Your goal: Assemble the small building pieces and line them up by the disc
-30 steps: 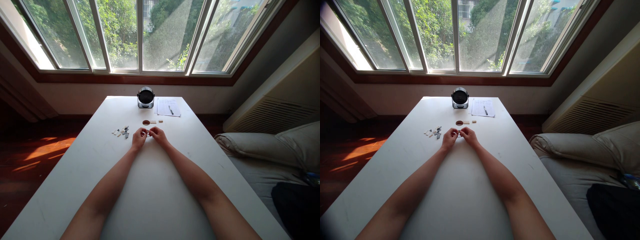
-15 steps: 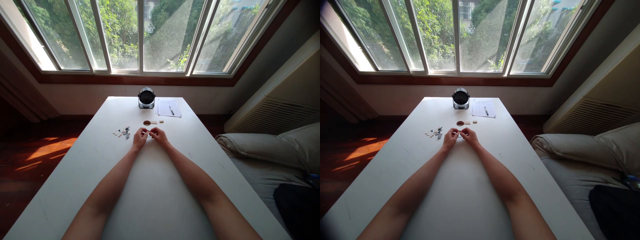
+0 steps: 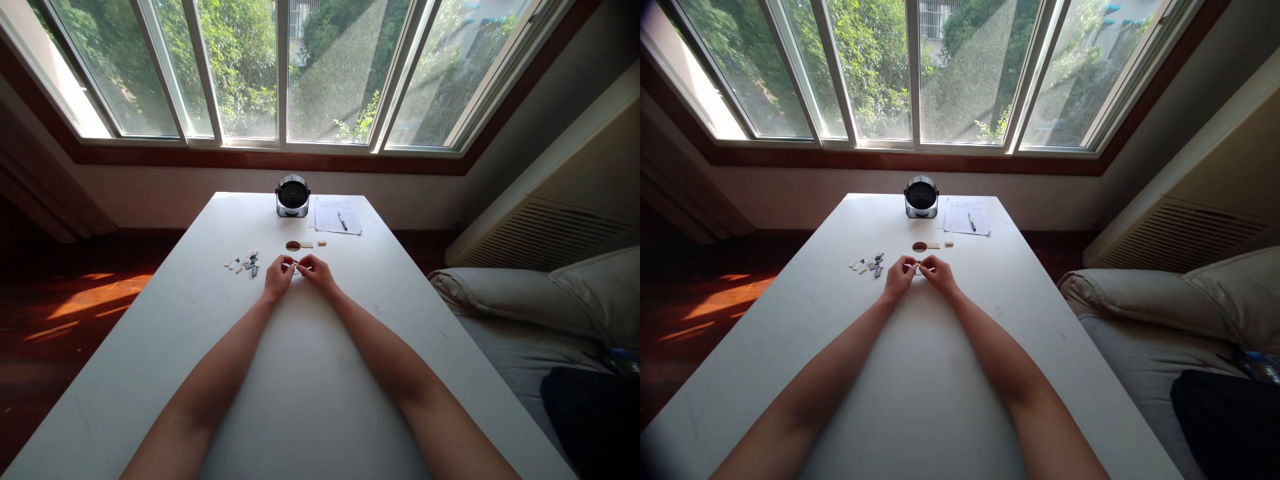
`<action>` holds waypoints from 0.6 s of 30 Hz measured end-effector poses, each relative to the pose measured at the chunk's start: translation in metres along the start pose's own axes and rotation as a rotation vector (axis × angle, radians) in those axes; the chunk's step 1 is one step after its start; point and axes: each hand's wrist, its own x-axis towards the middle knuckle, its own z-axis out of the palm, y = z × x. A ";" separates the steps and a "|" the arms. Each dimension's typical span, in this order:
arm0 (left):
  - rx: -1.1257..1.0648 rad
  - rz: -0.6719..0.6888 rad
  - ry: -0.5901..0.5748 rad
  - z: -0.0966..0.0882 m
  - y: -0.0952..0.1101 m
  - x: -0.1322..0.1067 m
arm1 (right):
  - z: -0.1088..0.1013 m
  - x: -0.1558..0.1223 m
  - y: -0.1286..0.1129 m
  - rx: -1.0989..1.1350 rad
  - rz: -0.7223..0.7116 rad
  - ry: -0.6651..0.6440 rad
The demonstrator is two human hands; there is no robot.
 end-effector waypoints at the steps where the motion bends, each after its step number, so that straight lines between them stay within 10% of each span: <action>1: 0.001 0.000 0.001 0.000 0.000 0.000 | 0.001 0.000 0.000 -0.019 -0.010 0.001; 18: -0.040 0.002 0.025 0.003 -0.004 -0.001 | 0.003 0.000 -0.001 -0.193 -0.157 0.021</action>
